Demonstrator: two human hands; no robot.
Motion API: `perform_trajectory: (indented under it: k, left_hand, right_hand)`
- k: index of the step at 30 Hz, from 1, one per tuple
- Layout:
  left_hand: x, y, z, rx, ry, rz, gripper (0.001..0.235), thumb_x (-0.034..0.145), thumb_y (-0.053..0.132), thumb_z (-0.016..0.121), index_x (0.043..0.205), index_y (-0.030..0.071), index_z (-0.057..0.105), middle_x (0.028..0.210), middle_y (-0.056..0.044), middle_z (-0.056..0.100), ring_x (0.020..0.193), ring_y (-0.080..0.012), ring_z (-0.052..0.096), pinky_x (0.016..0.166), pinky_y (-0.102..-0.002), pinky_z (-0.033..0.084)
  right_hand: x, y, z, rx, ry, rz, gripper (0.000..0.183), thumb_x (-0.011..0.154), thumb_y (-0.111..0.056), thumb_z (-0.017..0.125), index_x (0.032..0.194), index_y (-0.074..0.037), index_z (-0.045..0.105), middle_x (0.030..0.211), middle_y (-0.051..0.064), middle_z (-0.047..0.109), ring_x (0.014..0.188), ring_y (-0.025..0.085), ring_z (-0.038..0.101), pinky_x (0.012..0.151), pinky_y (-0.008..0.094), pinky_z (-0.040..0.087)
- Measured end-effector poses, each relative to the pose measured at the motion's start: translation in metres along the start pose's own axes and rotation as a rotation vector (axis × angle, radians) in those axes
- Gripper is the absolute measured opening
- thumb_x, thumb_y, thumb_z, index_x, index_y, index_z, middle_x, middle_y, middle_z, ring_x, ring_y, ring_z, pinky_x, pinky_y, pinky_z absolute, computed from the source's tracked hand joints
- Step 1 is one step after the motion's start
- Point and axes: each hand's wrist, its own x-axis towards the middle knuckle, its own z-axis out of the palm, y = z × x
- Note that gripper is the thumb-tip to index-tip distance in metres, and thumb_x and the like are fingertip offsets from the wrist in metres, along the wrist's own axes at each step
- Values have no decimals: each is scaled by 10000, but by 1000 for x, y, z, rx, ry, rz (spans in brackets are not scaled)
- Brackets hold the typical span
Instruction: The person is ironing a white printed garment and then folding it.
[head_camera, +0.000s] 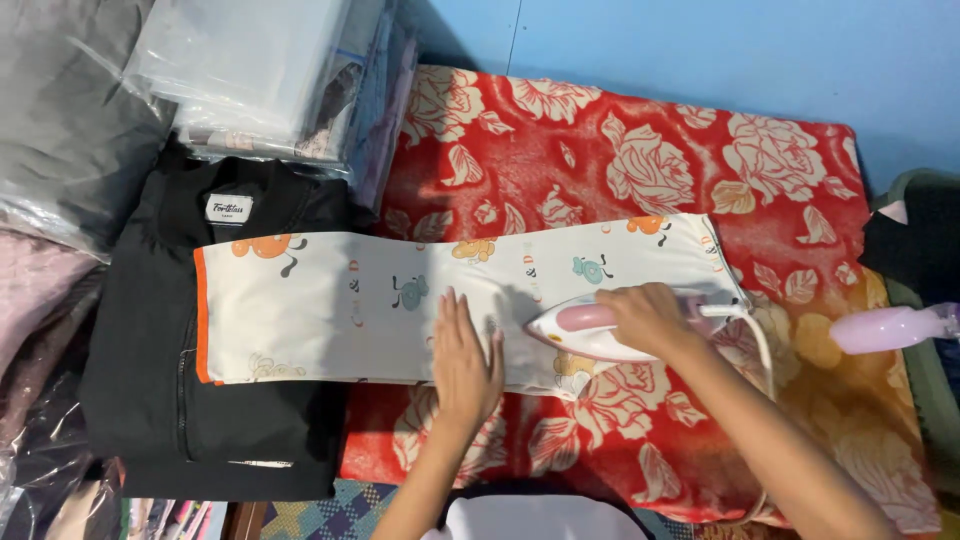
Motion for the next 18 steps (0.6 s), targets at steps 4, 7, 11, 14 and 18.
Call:
perform_trajectory:
  k: [4,7,11,14,18]
  left_hand:
    - [-30,-48,70,206,-232,-72,863,988,465,502,1565,-110,220,1646,-343,193,1543,-467,184,1224,-538,226]
    - [-41,-68,84,400,-277,-37,940,1004,599,384,1597,-90,143,1681,-306,121,1572,-430,93,1261,-500,97]
    - [-47,-64,77,407,-259,-10,987,981,637,397,1595,-98,161,1669,-317,157,1565,-444,126,1252,-513,112]
    - [-42,-64,77,419,-225,-7,1022,971,670,395,1591,-108,164,1662,-330,163,1558,-460,138,1246,-522,130]
    - [-42,-62,76,408,-214,-30,1101,933,728,397,1585,-125,154,1658,-348,149,1550,-479,149,1236,-547,155]
  right_hand:
    - [26,-15,18,28,100,-141,396,700,-217,665,1082,-316,702,767,40,767,716,328,761,677,491,605]
    - [53,-13,29,-3,173,-202,394,682,-244,672,1073,-294,691,759,31,749,697,312,756,651,490,603]
    - [77,-19,32,-23,293,-120,375,697,-260,679,1072,-270,690,712,26,706,626,311,730,585,477,581]
    - [80,-39,5,2,267,-270,329,715,-216,663,1037,-267,705,708,44,720,631,314,737,591,471,588]
    - [122,-46,27,-11,299,-64,240,757,-243,624,991,-252,679,664,19,667,589,315,714,547,480,555]
